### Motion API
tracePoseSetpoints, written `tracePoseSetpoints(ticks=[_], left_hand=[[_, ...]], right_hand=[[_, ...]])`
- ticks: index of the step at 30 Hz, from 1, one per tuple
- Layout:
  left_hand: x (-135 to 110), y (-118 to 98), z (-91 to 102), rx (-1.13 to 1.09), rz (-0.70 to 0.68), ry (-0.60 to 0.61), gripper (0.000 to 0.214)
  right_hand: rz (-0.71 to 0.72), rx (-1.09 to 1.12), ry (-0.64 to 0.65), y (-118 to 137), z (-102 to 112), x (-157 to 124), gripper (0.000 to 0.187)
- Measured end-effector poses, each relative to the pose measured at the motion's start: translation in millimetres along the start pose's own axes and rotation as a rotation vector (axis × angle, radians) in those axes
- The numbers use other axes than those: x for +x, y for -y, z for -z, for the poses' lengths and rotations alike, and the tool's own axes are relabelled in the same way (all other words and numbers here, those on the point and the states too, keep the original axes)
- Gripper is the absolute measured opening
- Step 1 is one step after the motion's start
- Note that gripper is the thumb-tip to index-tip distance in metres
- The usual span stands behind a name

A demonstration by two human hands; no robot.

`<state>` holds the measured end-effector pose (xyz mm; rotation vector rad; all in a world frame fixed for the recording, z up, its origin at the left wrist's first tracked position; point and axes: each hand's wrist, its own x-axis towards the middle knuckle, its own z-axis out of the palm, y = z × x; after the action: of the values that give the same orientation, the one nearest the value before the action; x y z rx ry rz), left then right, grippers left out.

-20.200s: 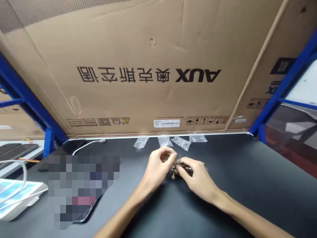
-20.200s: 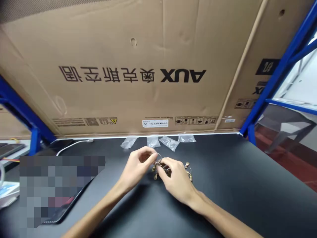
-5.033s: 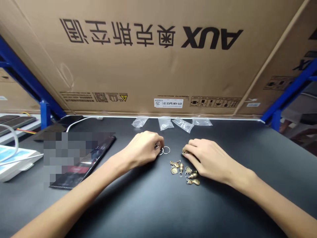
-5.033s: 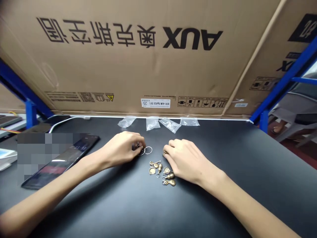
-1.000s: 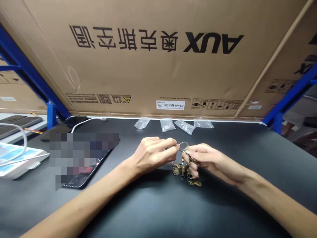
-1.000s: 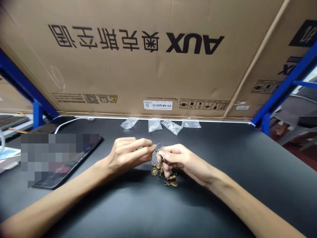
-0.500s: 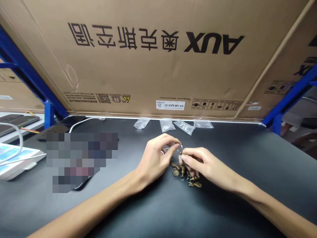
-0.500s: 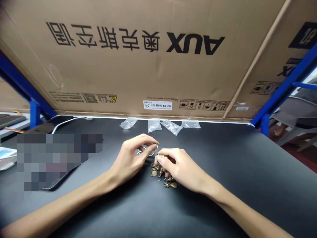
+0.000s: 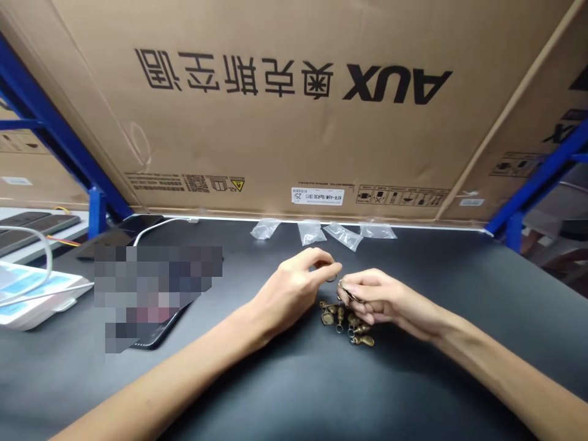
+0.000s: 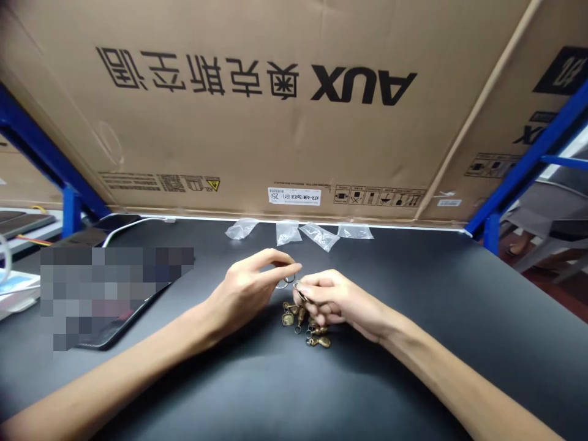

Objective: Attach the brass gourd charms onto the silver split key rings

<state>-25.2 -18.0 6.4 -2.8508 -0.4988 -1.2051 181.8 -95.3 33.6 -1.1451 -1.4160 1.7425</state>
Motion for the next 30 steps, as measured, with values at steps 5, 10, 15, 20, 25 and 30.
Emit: tracePoseSetpoints(ticks=[5,10,15,20,25,30], left_hand=[[-2,35,6.0,0.041,0.273,-0.064,0.028],[-3,47,6.6,0.039,0.573,0.081,0.021],[-4,41,4.0,0.036,0.646,0.188,0.018],[-1,39,4.5,0.013,0.697,0.212,0.020],[2,41,4.9,-0.052,0.798,0.043,0.029],[-2,46,1.9,-0.148,0.939,-0.076,0.038]], right_hand=[[0.153,-0.485,-0.184,5,13,-2,0.034],[0.256,-1.245,-0.555,-8,37,5,0.030],[0.192,-1.480,-0.482,-15,43,7,0.023],[0.170,-1.411,-0.489,-8,38,5,0.027],[0.179,-1.203,-0.686,-10,54,12,0.040],[0.105,-1.116,-0.772,-28,73,26,0.047]])
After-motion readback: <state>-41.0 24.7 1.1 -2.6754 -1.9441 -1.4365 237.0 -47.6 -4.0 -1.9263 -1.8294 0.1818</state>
